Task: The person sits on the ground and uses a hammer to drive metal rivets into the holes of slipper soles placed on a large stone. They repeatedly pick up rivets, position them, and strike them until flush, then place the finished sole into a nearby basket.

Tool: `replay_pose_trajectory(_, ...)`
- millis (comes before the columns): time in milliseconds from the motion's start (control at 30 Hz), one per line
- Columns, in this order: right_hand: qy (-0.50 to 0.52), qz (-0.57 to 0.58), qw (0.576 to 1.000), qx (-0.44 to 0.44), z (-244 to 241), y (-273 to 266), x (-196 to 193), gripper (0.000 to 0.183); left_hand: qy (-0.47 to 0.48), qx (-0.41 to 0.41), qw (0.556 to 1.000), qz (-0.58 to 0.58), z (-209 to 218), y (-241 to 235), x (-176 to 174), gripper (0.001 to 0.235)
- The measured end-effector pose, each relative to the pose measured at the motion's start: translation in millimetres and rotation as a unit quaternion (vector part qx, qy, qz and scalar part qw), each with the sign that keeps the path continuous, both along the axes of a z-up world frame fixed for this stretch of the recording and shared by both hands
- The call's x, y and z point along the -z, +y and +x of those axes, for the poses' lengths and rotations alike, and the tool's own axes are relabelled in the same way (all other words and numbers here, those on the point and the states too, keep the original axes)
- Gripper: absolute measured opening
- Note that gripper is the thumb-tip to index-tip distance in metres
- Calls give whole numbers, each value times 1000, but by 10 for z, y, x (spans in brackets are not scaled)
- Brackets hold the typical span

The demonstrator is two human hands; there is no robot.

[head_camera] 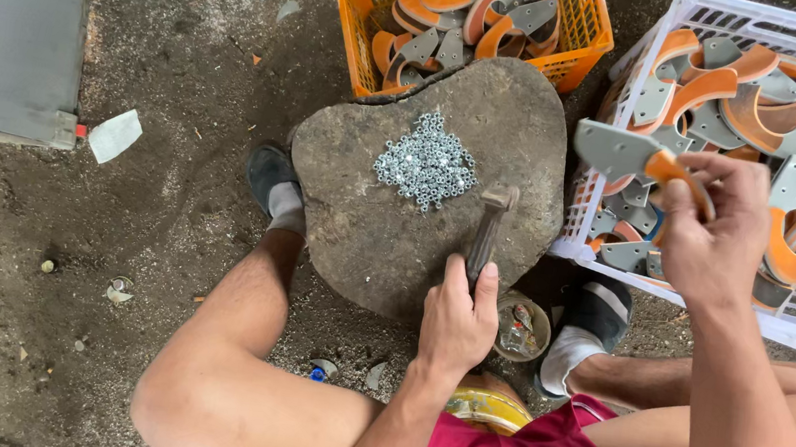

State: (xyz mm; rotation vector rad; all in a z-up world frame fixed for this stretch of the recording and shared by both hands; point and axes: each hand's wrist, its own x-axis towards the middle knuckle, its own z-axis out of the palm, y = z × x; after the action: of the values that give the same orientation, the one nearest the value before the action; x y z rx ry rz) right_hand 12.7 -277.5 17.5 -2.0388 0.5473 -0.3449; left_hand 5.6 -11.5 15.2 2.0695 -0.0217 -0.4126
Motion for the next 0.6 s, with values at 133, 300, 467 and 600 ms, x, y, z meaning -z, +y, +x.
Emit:
replay_pose_trajectory(133,11,-17,994,-112,37,146,166,20,-35,7,999,-9,40,-28,-2,37)
replay_pose_trajectory(300,93,129,983,-90,140,264,344,22,-38,39,997,59,111,-57,2,37)
replay_pose_trajectory(467,103,-40,986,-126,120,235,179,24,-46,68,990,117,147,-82,8,39)
replay_pose_trajectory(600,72,-118,981,-137,275,321,-38,19,-33,67,989,127,156,-110,-17,47)
